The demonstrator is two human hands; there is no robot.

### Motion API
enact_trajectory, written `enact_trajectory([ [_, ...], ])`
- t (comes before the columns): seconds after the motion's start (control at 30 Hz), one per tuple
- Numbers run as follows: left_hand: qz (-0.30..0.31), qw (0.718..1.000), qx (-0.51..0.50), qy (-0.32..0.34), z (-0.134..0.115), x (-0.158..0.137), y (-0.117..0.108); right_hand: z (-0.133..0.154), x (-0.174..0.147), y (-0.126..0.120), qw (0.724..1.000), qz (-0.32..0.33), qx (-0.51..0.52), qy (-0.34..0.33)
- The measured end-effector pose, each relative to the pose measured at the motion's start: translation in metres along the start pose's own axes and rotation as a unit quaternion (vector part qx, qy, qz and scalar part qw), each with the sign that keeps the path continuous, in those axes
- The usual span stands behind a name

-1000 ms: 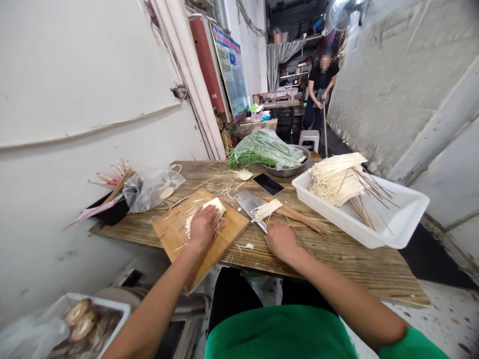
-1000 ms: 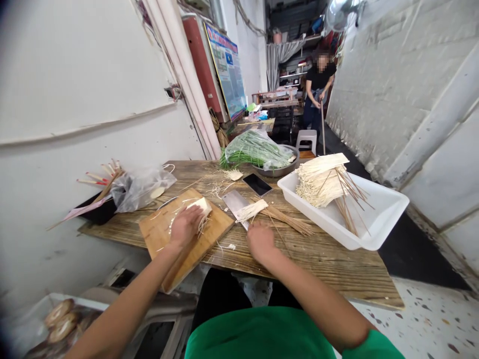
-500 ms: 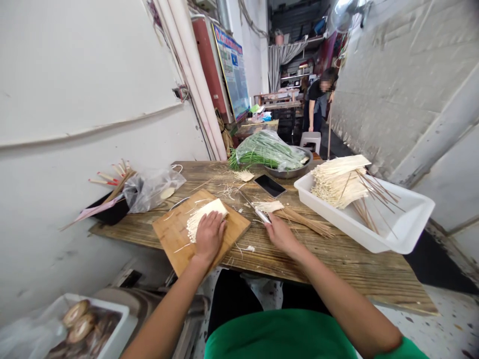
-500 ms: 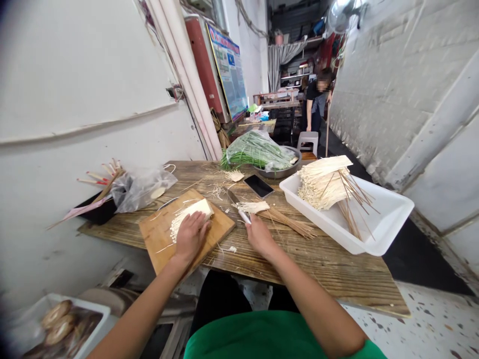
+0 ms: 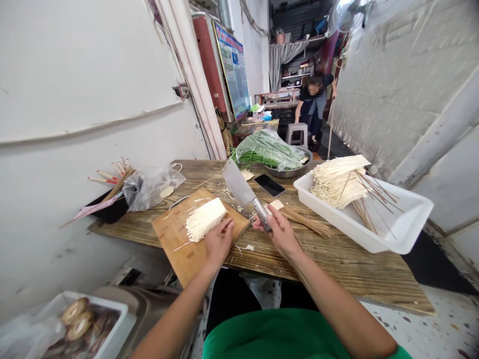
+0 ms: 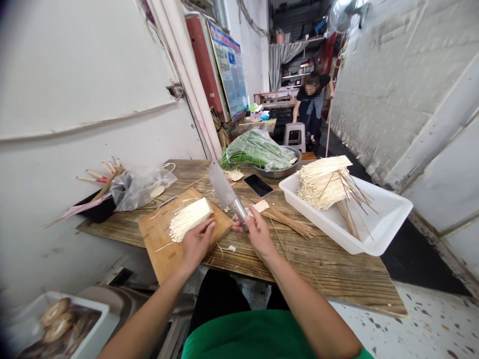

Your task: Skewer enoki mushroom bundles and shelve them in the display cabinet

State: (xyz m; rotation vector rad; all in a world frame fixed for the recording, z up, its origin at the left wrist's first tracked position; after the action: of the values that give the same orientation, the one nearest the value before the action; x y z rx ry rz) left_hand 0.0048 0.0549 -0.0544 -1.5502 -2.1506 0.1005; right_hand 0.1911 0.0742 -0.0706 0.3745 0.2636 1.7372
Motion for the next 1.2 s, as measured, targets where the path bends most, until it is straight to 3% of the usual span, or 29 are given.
enact_trajectory([
  [0.03, 0.034, 0.991, -0.095, -0.084, 0.004, -0.003, 0.014, 0.001, 0.000, 0.003, 1.000, 0.001, 0.008, 0.004],
  [0.07, 0.080, 0.963, -0.205, -0.159, 0.004, -0.007, 0.033, 0.001, 0.001, 0.005, 1.000, 0.001, 0.015, 0.010],
  [0.1, 0.119, 0.917, -0.313, -0.217, -0.001, -0.010, 0.051, 0.000, 0.001, 0.007, 1.000, 0.001, 0.021, 0.018],
  [0.17, 0.121, 0.825, -0.478, -0.276, -0.013, -0.009, 0.075, -0.005, 0.002, 0.010, 0.999, 0.002, 0.031, 0.026],
  [0.27, 0.090, 0.739, -0.576, -0.337, -0.018, 0.000, 0.094, -0.011, 0.002, 0.010, 1.000, 0.005, 0.022, 0.010],
  [0.33, 0.093, 0.720, -0.576, -0.376, -0.016, 0.003, 0.102, -0.012, 0.002, 0.008, 1.000, 0.007, -0.012, -0.021],
  [0.5, 0.085, 0.762, -0.544, -0.340, -0.015, 0.009, 0.105, 0.003, 0.002, 0.004, 0.986, 0.022, -0.120, -0.116],
  [0.6, 0.066, 0.826, -0.483, -0.283, -0.013, 0.012, 0.099, 0.016, 0.007, -0.005, 0.970, 0.016, -0.199, -0.137],
  [0.73, 0.068, 0.921, -0.315, -0.217, -0.009, 0.014, 0.080, 0.034, 0.010, -0.018, 0.973, 0.030, -0.187, -0.132],
  [0.83, 0.092, 0.992, -0.042, -0.075, -0.020, 0.016, 0.057, 0.043, 0.007, -0.020, 0.986, 0.041, -0.118, -0.110],
  [0.9, 0.083, 0.983, 0.155, 0.052, -0.032, 0.015, 0.041, 0.038, 0.007, -0.013, 0.993, 0.058, -0.085, -0.052],
  [0.97, 0.049, 0.954, 0.260, 0.138, -0.035, 0.015, 0.023, 0.023, 0.006, 0.000, 0.994, 0.086, -0.066, 0.034],
  [1.07, -0.008, 0.927, 0.310, 0.211, -0.022, 0.023, -0.001, 0.004, 0.010, 0.010, 0.990, 0.072, -0.104, 0.064],
  [1.2, 0.019, 0.922, 0.312, 0.230, 0.014, 0.043, -0.010, -0.016, 0.012, 0.019, 0.972, 0.068, -0.221, 0.035],
])
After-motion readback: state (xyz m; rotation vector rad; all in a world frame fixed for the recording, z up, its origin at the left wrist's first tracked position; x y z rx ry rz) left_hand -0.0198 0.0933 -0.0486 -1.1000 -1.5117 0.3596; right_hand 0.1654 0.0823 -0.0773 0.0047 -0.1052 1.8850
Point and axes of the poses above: each hand's wrist, its own x-axis towards the middle knuckle, its own y-axis out of the palm, z = x × y, the point moved 7 cm from there along x, towards the middle knuckle, and after that the axes turned 12 degrees about -x, right-handed, at the moved point
